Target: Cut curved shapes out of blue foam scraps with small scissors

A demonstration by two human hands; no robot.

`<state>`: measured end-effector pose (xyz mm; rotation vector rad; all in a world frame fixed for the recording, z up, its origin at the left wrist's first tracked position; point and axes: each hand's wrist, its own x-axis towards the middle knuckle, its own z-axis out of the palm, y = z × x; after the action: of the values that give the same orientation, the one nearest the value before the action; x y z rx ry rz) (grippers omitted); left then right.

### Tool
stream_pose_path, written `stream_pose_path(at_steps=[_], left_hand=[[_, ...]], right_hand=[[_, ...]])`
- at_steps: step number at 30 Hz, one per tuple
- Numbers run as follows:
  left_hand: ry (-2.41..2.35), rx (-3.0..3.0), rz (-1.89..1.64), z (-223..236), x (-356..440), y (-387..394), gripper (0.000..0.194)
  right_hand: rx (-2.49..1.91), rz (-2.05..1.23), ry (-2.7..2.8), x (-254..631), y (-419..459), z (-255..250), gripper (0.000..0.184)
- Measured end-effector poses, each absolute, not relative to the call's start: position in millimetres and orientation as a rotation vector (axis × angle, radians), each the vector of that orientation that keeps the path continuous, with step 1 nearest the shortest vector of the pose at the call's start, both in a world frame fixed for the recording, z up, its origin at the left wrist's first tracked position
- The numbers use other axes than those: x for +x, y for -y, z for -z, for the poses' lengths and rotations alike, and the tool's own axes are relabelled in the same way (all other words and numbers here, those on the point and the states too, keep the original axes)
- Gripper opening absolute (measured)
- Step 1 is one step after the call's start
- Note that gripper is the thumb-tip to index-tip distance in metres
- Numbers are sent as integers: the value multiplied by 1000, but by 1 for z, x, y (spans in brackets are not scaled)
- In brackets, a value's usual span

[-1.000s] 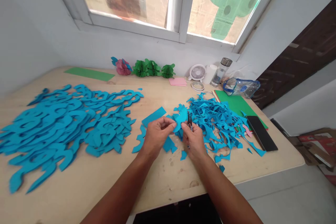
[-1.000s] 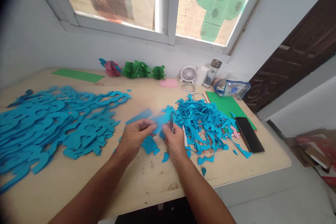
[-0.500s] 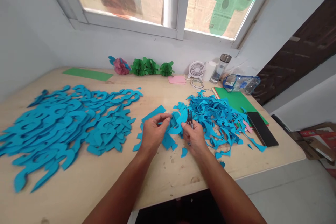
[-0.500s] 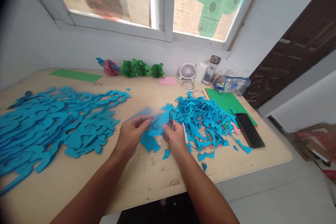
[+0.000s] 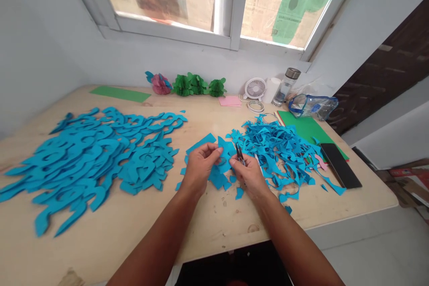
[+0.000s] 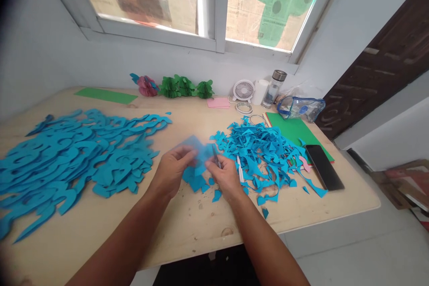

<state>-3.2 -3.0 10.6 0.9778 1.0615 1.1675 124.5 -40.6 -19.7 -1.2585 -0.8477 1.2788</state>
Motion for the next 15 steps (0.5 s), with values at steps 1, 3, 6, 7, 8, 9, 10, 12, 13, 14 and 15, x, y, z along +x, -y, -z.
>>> stream_pose_path(at_steps=[1,3,6,7,8,9,10,12,13,14,15], left_hand=[[-1060,939,-1195,-10,-3,3,23],[-1042,888,-1212,-10,-3,2,24],[-1039,916,-1187,-9,-4,2,21],[-1047,944,-1177,-9,-4,2,21],[-1053,970,-1166,-9,-5,3,21],[-1054,988,-1153,-9,-5,3,20],[-1052,995,-1137,-10,-5,4,19],[-1046,977,-1108,-11,-4,4,18],[-1044,952,-1100,-11,-4,5,21],[-1041,921,-1097,-12,-4,5,24],[-1038,889,-1103,-12,-4,5,27]], right_hand=[[-1265,-1290,848,124,41,20,25],[-1270,-1298,830,124,40,20,27],[-1258,-1228,747,125,39,20,28],[-1254,-1193,711,125,38,19,29],[-1249,-1163,675,126,38,19,30],[-1246,-1140,644,126,37,18,31],[-1245,-1124,619,127,36,18,32],[-1238,-1108,582,128,35,17,35],[-1229,-1097,569,128,35,17,36],[-1216,-1082,558,129,35,17,37],[-1198,-1062,551,129,35,17,38]])
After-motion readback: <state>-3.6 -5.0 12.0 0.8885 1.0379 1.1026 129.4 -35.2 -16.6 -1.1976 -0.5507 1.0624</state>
